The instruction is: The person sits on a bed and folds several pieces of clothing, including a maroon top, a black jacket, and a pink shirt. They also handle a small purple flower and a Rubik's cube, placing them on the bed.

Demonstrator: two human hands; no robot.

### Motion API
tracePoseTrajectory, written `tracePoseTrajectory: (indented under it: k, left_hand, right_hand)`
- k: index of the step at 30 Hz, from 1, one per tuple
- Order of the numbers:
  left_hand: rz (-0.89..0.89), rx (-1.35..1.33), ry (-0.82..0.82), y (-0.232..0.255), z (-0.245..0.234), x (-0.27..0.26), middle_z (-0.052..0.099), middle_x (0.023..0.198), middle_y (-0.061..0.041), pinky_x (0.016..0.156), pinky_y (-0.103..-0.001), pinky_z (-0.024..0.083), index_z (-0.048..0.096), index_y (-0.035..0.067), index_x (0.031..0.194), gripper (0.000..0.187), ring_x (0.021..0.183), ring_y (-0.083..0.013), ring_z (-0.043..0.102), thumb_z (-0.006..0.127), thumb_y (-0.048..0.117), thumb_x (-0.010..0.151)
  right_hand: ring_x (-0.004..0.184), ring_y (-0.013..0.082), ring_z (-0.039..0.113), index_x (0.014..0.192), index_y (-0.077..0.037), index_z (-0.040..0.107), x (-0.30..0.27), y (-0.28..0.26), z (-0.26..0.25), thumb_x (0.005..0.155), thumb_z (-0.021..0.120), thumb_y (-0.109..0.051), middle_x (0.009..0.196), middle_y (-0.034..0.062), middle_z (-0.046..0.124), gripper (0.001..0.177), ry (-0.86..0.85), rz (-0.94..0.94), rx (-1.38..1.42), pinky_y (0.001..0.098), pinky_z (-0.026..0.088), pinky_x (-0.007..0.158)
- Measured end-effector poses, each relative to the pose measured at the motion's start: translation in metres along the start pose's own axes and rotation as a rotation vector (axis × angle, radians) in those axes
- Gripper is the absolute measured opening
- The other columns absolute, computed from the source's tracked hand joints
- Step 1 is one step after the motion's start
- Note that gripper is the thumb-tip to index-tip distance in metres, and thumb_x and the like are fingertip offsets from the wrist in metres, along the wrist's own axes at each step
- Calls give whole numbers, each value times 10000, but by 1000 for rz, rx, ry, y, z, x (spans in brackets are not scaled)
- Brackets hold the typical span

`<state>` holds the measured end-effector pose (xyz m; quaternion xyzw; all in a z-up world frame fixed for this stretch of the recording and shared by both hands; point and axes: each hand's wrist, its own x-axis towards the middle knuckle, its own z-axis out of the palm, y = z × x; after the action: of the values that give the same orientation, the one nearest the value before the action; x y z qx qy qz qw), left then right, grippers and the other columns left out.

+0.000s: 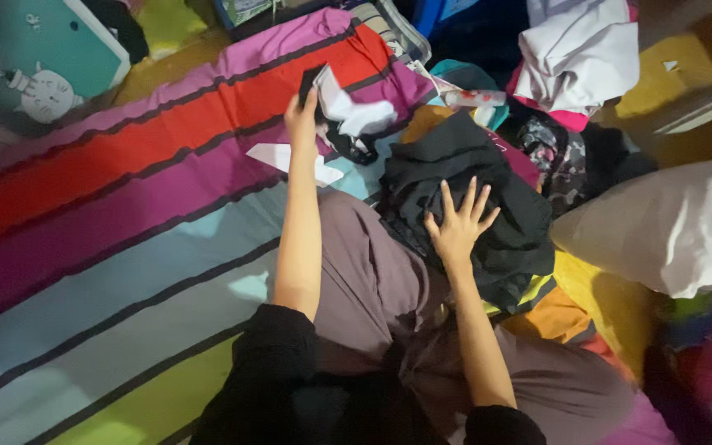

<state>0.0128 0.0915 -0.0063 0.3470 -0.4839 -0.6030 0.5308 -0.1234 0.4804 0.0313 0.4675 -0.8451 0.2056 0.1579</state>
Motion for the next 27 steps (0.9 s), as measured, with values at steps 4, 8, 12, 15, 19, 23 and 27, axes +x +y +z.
tracePoseTrajectory:
  k: [4, 8, 12, 15, 19, 23, 27]
  left_hand:
    - [-151, 828, -153, -26, 0, -13, 709, 1049, -181, 833, -419, 475, 788, 124, 1033, 388, 979, -306, 660, 790, 483, 884]
    - [-66, 1121, -25, -55, 26, -22, 540, 1188, -286, 834, -489, 499, 769, 143, 982, 448, 1029, -506, 595, 900, 383, 627]
    - [114, 915, 71, -63, 23, -18, 491, 1117, -409, 801, -450, 547, 535, -109, 1213, 885, 894, -516, 624, 967, 378, 614]
    - [-101, 849, -280, -48, 15, -23, 731, 973, -149, 869, -389, 557, 737, 10, 1036, 353, 955, -293, 730, 814, 275, 816]
    - [-97, -223, -370, 16, 32, -41, 716, 1001, -43, 827, -320, 545, 688, -15, 1161, 287, 913, -171, 671, 714, 100, 899]
    - [-230, -619, -535, 87, 83, -79, 705, 1018, -50, 830, -318, 565, 663, 18, 1163, 294, 916, -165, 687, 708, 77, 878]
    - [-320, -684, -814, 103, 137, -133, 686, 1051, -48, 840, -324, 537, 660, 14, 1239, 360, 933, -177, 660, 732, 60, 889]
  right_hand:
    - [1587, 442, 141, 1560, -307, 534, 2, -6, -1, 866, 734, -466, 1713, 203, 248, 739, 2, 10, 13, 719, 41, 1202]
    - [1597, 436, 141, 1577, -303, 526, -3, -7, -4, 885, 730, -455, 1721, 202, 241, 737, 3, 9, 13, 705, 45, 1217]
    - [1594, 438, 141, 1577, -301, 521, -4, -11, -3, 872, 722, -439, 1719, 205, 232, 746, -11, 19, 6, 694, 49, 1219]
    - [1599, 436, 130, 1591, -295, 503, -6, -13, -8, 896, 725, -452, 1727, 205, 213, 746, -7, -3, 27, 702, 53, 1226]
    - [1583, 429, 114, 1576, -302, 484, -2, -14, -18, 855, 736, -470, 1716, 195, 188, 783, -74, 13, 86, 716, 58, 1199]
    - [1569, 421, 104, 1542, -297, 501, 1, -1, -25, 823, 747, -457, 1703, 192, 191, 777, -151, 21, 213, 715, 56, 1181]
    - [1510, 412, 360, 1386, -184, 680, 3, 48, -27, 881, 753, -292, 1579, 237, 473, 522, -128, -48, 498, 623, 241, 1170]
